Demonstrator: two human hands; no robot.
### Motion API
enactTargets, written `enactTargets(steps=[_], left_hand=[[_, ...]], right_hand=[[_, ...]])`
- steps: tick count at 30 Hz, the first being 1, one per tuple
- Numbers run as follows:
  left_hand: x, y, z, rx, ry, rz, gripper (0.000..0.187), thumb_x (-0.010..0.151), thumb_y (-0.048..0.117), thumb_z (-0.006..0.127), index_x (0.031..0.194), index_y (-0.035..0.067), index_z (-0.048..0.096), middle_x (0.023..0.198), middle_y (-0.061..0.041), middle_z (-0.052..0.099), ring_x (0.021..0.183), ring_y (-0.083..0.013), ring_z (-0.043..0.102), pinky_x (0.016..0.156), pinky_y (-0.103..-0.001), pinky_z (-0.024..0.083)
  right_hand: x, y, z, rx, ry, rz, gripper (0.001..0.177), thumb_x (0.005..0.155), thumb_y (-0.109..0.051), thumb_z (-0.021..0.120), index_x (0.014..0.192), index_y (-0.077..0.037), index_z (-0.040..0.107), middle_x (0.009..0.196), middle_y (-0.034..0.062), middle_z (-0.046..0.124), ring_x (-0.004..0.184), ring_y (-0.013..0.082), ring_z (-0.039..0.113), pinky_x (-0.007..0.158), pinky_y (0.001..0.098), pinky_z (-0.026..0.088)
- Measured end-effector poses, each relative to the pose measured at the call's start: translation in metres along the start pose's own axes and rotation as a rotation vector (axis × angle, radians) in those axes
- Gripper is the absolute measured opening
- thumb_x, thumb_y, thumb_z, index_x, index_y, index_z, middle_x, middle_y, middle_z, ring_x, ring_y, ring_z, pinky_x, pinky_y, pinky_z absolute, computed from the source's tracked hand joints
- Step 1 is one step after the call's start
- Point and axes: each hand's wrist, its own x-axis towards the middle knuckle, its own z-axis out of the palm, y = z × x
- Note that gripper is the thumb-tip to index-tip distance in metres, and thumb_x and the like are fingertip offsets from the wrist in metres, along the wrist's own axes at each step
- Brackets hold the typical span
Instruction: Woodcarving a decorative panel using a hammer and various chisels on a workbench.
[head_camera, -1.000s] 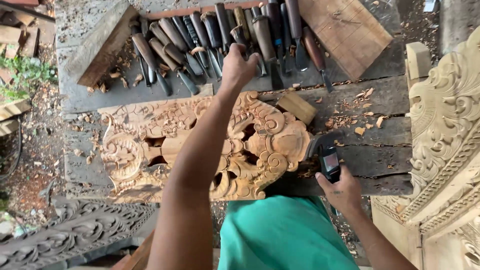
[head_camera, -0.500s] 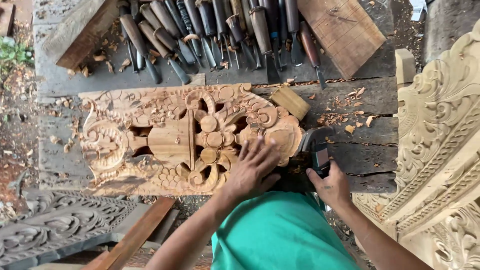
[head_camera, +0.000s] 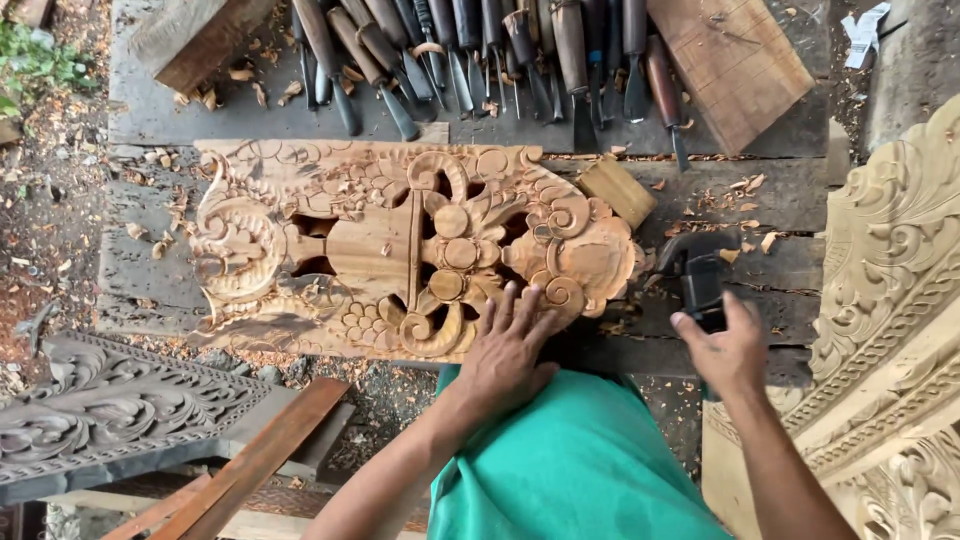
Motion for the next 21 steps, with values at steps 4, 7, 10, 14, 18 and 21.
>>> enactTargets(steps=[4,7,10,14,18,21], left_hand=[[-0.013,-0.02,-0.002,0.063,0.006,-0.002,0.068,0.089,0.037,0.07,0.149,0.014,0.047,0.165,-0.02,0.026,0.152,-0.0447,0.017,0.121,-0.059,0.014],[-0.027,-0.024,-0.022,0.111,0.038,-0.003,0.059,0.092,0.037,0.068,0.144,0.015,0.052,0.163,-0.017,0.033,0.153,-0.0451,0.021,0.12,-0.058,0.019],[-0.04,-0.053,-0.029,0.111,0.024,-0.094,0.076,0.08,0.039,0.073,0.148,0.014,0.05,0.165,-0.021,0.029,0.151,-0.0483,0.021,0.115,-0.059,0.018],[-0.062,-0.099,-0.044,-0.047,-0.054,-0.068,0.051,0.103,0.039,0.059,0.149,0.016,0.054,0.154,-0.008,0.053,0.153,-0.0325,0.042,0.133,-0.053,0.023],[-0.072,-0.135,-0.076,0.023,0.094,-0.181,0.072,0.097,0.046,0.065,0.157,0.015,0.038,0.164,-0.016,0.029,0.153,-0.0384,0.023,0.125,-0.055,0.022],[-0.076,-0.146,-0.105,0.177,0.06,-0.302,0.109,0.079,0.054,0.08,0.161,0.015,0.018,0.168,-0.022,0.0,0.153,-0.0466,-0.006,0.12,-0.066,0.003]], right_hand=[[0.015,0.019,0.003,-0.327,0.177,-0.229,0.062,0.078,-0.032,0.089,0.127,-0.001,0.068,0.111,0.0194,0.06,0.098,0.0349,0.062,0.086,0.0457,0.054],[0.012,0.019,0.019,-0.355,0.186,-0.198,0.054,0.082,-0.031,0.087,0.122,-0.003,0.067,0.11,0.0174,0.06,0.107,0.0389,0.061,0.093,0.0495,0.052],[0.021,0.021,0.031,-0.363,0.23,-0.166,0.045,0.086,-0.032,0.086,0.113,-0.003,0.065,0.111,0.0177,0.06,0.107,0.0393,0.061,0.092,0.0506,0.051],[0.009,0.013,0.034,-0.394,0.257,-0.115,0.042,0.088,-0.032,0.086,0.109,-0.003,0.064,0.112,0.0187,0.059,0.105,0.0392,0.061,0.091,0.0511,0.051],[0.011,0.009,0.035,-0.411,0.251,-0.089,0.04,0.089,-0.032,0.086,0.107,-0.005,0.064,0.109,0.0177,0.059,0.104,0.0383,0.062,0.091,0.0503,0.051],[0.01,0.013,0.037,-0.403,0.251,-0.067,0.039,0.089,-0.032,0.086,0.108,-0.005,0.064,0.109,0.0168,0.06,0.102,0.0365,0.062,0.092,0.0488,0.052]])
